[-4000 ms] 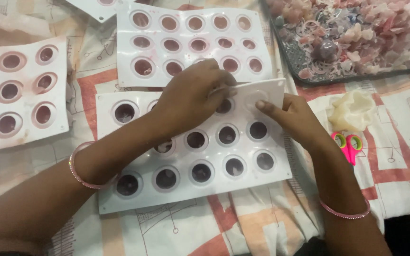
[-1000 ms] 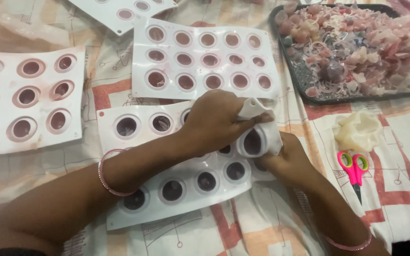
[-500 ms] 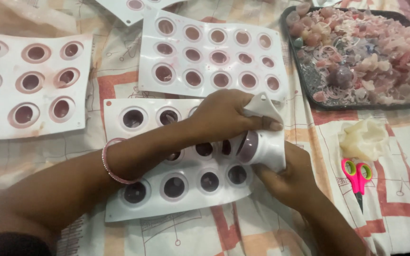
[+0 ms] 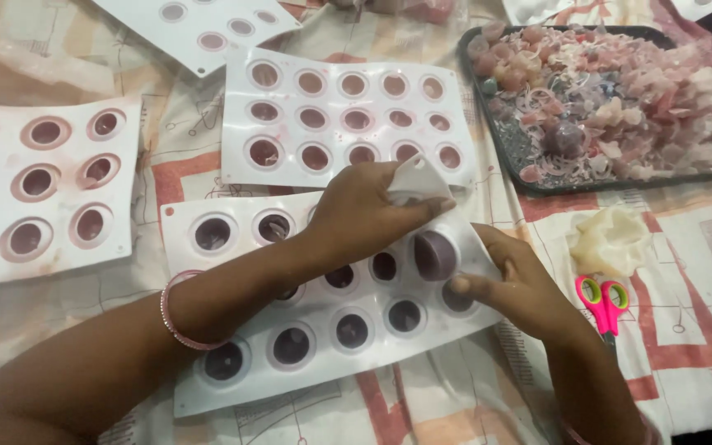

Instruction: Removing small molded objects from silicone molds.

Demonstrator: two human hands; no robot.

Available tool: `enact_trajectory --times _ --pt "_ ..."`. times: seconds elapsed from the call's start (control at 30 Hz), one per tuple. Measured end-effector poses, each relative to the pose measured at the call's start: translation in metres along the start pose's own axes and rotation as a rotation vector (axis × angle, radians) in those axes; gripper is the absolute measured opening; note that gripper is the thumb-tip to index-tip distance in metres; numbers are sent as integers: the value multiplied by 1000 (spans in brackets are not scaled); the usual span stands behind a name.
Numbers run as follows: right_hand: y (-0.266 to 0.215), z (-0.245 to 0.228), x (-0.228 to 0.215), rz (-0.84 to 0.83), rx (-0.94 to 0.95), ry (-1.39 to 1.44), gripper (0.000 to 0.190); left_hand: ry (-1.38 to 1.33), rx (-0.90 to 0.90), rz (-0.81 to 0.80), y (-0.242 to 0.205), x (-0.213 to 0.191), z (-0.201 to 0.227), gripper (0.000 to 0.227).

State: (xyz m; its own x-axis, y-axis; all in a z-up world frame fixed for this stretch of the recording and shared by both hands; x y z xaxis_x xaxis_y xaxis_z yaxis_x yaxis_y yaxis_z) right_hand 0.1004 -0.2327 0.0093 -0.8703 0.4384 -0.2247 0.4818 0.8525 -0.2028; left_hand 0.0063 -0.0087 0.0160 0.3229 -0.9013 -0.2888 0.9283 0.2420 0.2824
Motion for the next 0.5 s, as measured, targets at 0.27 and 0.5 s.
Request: enact_trajectory --times 0.27,0.5 --pt "12 9 9 263 46 -151 53 203 88 152 -4 8 -10 35" --pt "18 22 -5 133 -66 66 37 179 76 77 -1 6 -11 36"
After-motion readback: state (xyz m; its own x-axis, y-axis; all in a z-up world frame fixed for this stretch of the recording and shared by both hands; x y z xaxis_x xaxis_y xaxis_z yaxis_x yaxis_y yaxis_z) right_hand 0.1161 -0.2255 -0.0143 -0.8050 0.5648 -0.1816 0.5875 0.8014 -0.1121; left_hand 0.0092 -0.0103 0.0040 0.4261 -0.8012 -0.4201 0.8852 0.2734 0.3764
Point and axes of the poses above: each hand's wrist, its own y-axis towards the middle knuckle, its own x-axis out of the palm, z = x × y, the point moved 1 cm from there along y, towards the middle knuckle, and after that the axes turned 2 degrees about -x, right-handed, at the moved point
